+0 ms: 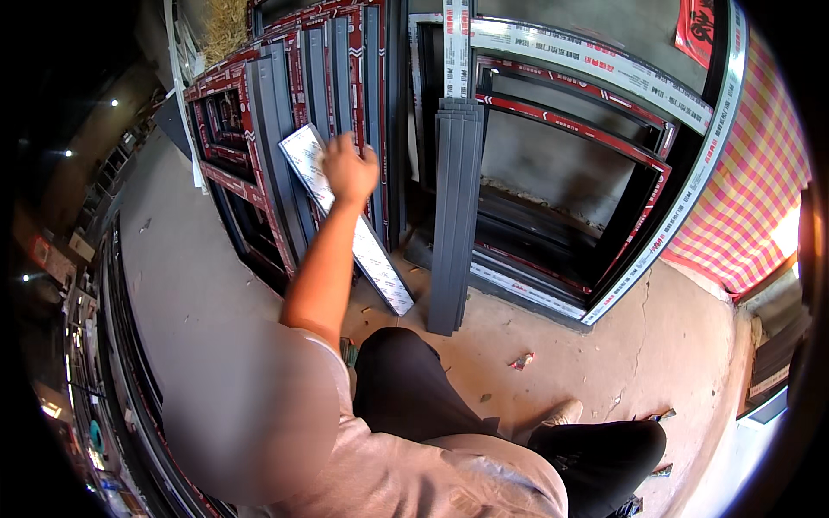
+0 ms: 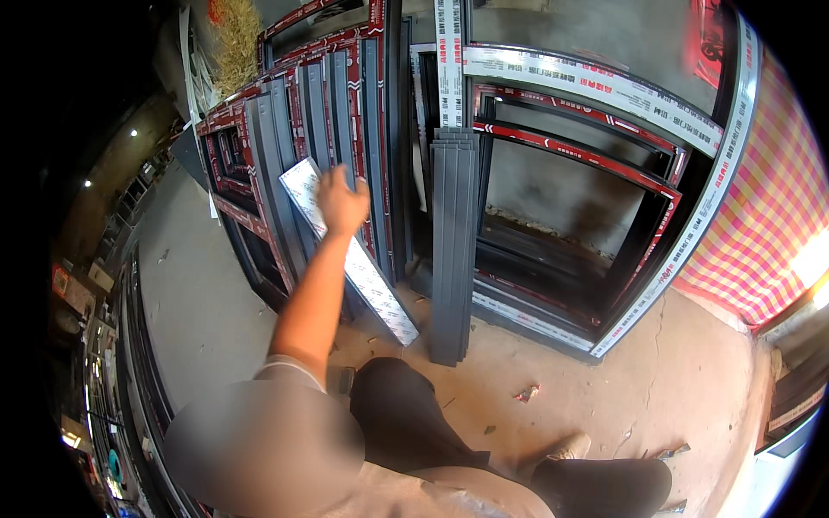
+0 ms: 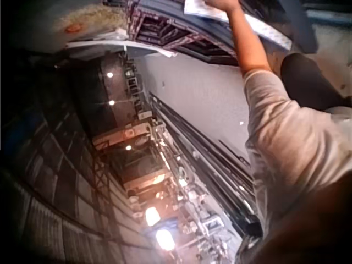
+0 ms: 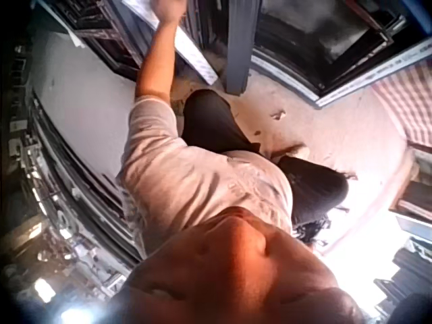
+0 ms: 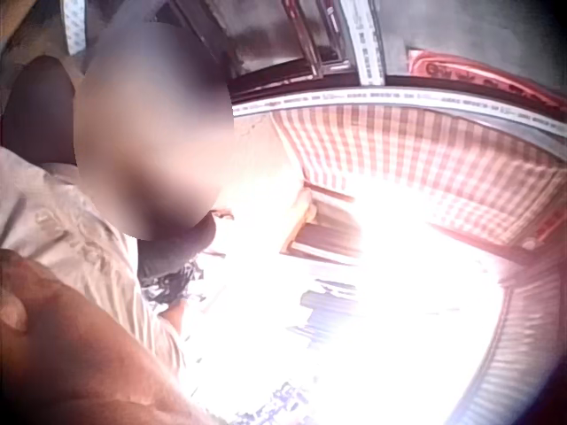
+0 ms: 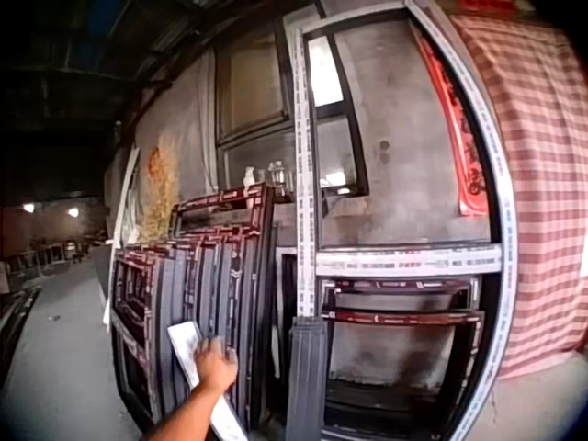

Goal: The person uses a miter saw to cut aluminum profiles, then assembles window frames by inserting small metal pieces into the profiles and stacking them.

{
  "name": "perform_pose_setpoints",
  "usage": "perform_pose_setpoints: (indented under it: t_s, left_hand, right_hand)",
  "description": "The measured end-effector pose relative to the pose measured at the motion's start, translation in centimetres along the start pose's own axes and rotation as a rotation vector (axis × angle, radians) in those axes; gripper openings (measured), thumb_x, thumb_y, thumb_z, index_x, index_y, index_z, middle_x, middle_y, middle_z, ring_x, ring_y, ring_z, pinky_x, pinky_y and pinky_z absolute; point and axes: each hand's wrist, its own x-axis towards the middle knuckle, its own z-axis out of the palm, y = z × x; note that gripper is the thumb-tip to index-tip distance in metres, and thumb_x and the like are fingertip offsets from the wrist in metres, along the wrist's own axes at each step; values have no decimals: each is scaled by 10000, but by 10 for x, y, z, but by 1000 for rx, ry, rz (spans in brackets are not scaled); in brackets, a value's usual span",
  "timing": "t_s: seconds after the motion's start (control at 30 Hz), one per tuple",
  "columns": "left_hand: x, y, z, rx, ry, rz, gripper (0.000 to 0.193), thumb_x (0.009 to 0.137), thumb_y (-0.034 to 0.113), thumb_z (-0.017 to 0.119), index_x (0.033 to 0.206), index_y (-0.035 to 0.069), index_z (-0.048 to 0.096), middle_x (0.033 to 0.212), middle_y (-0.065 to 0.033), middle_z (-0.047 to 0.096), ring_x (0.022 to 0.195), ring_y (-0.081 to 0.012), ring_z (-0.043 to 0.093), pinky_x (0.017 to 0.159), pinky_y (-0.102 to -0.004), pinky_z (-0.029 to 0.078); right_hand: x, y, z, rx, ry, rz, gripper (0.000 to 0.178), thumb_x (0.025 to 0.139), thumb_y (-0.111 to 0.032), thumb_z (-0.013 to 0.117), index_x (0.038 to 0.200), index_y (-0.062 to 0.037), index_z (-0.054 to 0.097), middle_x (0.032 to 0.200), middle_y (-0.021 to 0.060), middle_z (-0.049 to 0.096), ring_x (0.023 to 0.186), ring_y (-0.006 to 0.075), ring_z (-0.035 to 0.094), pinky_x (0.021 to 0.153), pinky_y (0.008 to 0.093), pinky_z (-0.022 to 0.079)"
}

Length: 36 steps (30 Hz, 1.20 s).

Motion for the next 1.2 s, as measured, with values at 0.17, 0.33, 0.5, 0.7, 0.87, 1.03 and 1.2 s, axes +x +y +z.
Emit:
perform_pose_setpoints:
  t_s: [0.17,0.33,0.5,0.7,0.87,1.03,1.2]
  left_hand:
    - [58,-56,-48,437,-334,-127,647,914,300,712,1474,22,547,1577,-172,512,1516,-345,389,1246,-574,259]
    - [57,-80,-53,527,-450,-43,659,914,283,698,1498,24,535,1593,-148,500,1539,-324,361,1278,-588,207]
    - [52,-54,-75,500,-393,72,611,911,258,719,1477,77,574,1460,-163,580,1423,-339,475,1228,-558,319]
    - [13,-14,-135,-421,-219,-172,626,901,122,793,1484,97,567,1245,-145,649,1119,-284,665,923,-371,562]
    - [-70,-23,-137,-1029,-354,-559,450,919,97,786,1314,-63,642,1195,-104,723,1077,-195,687,953,-341,539]
    - [-133,-6,-132,-896,-505,-400,238,958,120,748,1099,-71,732,1001,-72,773,894,-153,698,815,-336,540]
    - [-58,81,-247,-986,-423,-87,143,987,67,682,1052,-53,724,952,-50,745,840,-116,672,779,-300,531]
  right_hand:
    - [3,-18,8,30,-7,-15,415,1021,-419,554,1176,-60,695,1058,144,663,954,284,639,809,428,525]
    - [4,-24,9,59,-9,-15,429,1021,-435,554,1177,-59,689,1046,136,655,936,274,631,798,419,519]
    - [6,-16,-1,100,19,-5,443,1021,-452,555,1178,-58,683,1033,129,646,918,263,623,787,410,514]
    - [29,11,-33,169,91,22,460,1021,-472,555,1179,-56,676,1018,120,636,897,251,614,773,399,507]
    - [83,43,-51,345,177,50,475,1021,-488,556,1180,-55,669,1006,112,628,879,240,606,762,389,501]
    - [178,21,-113,863,376,-168,491,1021,-505,557,1181,-54,663,994,104,620,861,230,598,751,380,496]
    - [112,-137,-77,929,141,-307,372,1003,-328,691,1234,-38,722,785,13,563,653,113,489,573,274,411]
